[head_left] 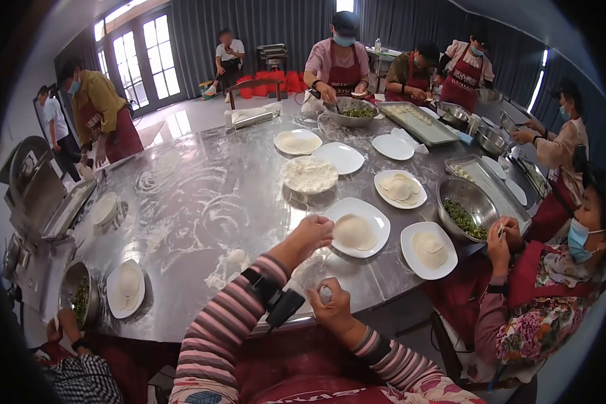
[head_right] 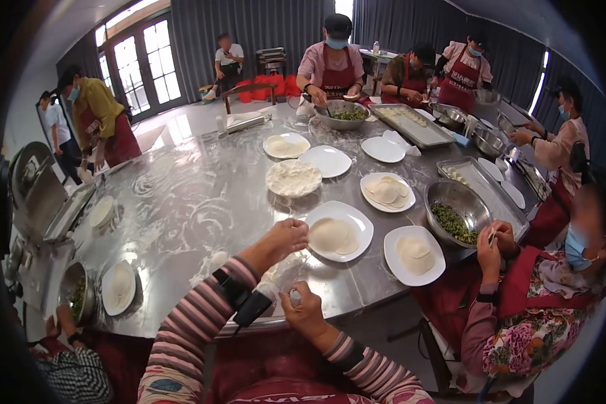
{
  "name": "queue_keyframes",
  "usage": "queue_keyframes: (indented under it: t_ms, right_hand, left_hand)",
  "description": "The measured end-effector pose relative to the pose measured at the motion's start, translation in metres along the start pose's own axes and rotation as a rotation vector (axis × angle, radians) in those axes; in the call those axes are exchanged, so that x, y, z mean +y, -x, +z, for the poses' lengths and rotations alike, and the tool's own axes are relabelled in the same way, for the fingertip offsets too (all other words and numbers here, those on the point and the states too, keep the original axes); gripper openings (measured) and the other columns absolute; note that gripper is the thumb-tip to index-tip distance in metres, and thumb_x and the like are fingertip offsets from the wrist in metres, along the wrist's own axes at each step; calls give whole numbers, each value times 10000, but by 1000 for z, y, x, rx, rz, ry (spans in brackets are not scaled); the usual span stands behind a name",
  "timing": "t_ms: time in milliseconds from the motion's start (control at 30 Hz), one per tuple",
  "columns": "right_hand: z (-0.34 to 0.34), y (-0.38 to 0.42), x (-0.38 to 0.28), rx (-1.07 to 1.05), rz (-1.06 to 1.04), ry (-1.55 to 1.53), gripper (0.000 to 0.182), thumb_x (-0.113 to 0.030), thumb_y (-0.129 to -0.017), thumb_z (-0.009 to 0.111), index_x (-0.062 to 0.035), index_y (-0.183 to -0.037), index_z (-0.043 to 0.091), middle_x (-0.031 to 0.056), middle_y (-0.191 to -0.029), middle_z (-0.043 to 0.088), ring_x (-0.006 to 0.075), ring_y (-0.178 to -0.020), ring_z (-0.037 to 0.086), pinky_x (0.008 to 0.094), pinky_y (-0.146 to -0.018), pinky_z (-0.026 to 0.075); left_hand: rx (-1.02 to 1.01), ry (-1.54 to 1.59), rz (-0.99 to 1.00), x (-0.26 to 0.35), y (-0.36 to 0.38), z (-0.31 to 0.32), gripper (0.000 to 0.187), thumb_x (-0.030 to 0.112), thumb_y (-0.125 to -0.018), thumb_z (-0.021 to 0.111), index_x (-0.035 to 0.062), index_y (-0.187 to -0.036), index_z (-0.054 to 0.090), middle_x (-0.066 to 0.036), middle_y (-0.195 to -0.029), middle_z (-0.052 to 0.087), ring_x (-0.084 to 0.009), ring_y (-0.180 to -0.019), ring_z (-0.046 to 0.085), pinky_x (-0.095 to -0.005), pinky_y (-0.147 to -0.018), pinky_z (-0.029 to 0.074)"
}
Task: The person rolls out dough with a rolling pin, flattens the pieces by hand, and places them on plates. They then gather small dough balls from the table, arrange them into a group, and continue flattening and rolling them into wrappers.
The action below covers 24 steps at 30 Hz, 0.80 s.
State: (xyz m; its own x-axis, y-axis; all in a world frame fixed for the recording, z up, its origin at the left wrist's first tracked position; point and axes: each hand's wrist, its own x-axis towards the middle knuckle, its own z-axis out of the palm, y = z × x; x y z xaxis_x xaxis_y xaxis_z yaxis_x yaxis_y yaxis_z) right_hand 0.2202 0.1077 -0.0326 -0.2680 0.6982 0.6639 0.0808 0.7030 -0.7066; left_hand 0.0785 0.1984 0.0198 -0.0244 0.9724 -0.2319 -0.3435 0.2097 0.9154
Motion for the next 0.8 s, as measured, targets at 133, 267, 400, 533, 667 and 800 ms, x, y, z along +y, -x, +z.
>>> queue_keyframes:
  t_ms: [133, 267, 400, 533, 667, 800]
  right_hand:
    - [-4, 2, -1, -33, 91, -43, 211, -37, -747, 701, -39, -848, 516, 144, -642, 552, 326, -552, 601, 363, -475, 455]
    - [-6, 2, 2, -89, -74, 101, 227, -15, -738, 700, -41, -846, 501, 118, -620, 512, 311, -512, 572, 362, -451, 432]
    - [-3, 2, 1, -46, 116, -25, 241, 2, -730, 697, -48, -825, 482, 101, -571, 481, 221, -457, 540, 321, -432, 404]
    - [-3, 0, -3, -16, 72, -7, 229, 1, -734, 688, -42, -811, 476, 105, -572, 500, 233, -464, 547, 317, -450, 419]
    - [-2, 0, -8, 16, 18, 35, 221, -1, -741, 684, -44, -802, 476, 98, -568, 499, 210, -461, 539, 307, -457, 419]
    - [-4, 10, -1, -43, 150, -2, 223, -3, -742, 686, -45, -802, 476, 93, -564, 495, 197, -459, 531, 306, -454, 415]
  left_hand:
    - [185, -333, -66, 3, 7, -40, 252, 170, -823, 613, 21, -1012, 539, -78, -980, 582, -155, -849, 565, -280, -741, 475]
    - [400, -450, 59, 1, 34, -150, 236, 128, -775, 638, 36, -986, 589, -39, -839, 599, -138, -732, 568, -270, -627, 463]
    - [679, -557, 7, 5, 78, -212, 197, 127, -769, 647, 44, -944, 610, -30, -791, 593, -137, -720, 565, -273, -622, 465]
    - [645, -1033, 14, -9, 78, -220, 228, 186, -709, 680, 2, -838, 642, -157, -871, 652, -272, -752, 624, -373, -682, 490]
    - [653, -1288, 152, -32, 64, -194, 298, 275, -662, 711, 23, -770, 596, -166, -729, 607, -302, -701, 592, -380, -627, 467]
    - [511, -1254, 246, -31, 70, -165, 254, 208, -635, 712, 27, -764, 589, -146, -718, 608, -295, -686, 592, -366, -610, 467]
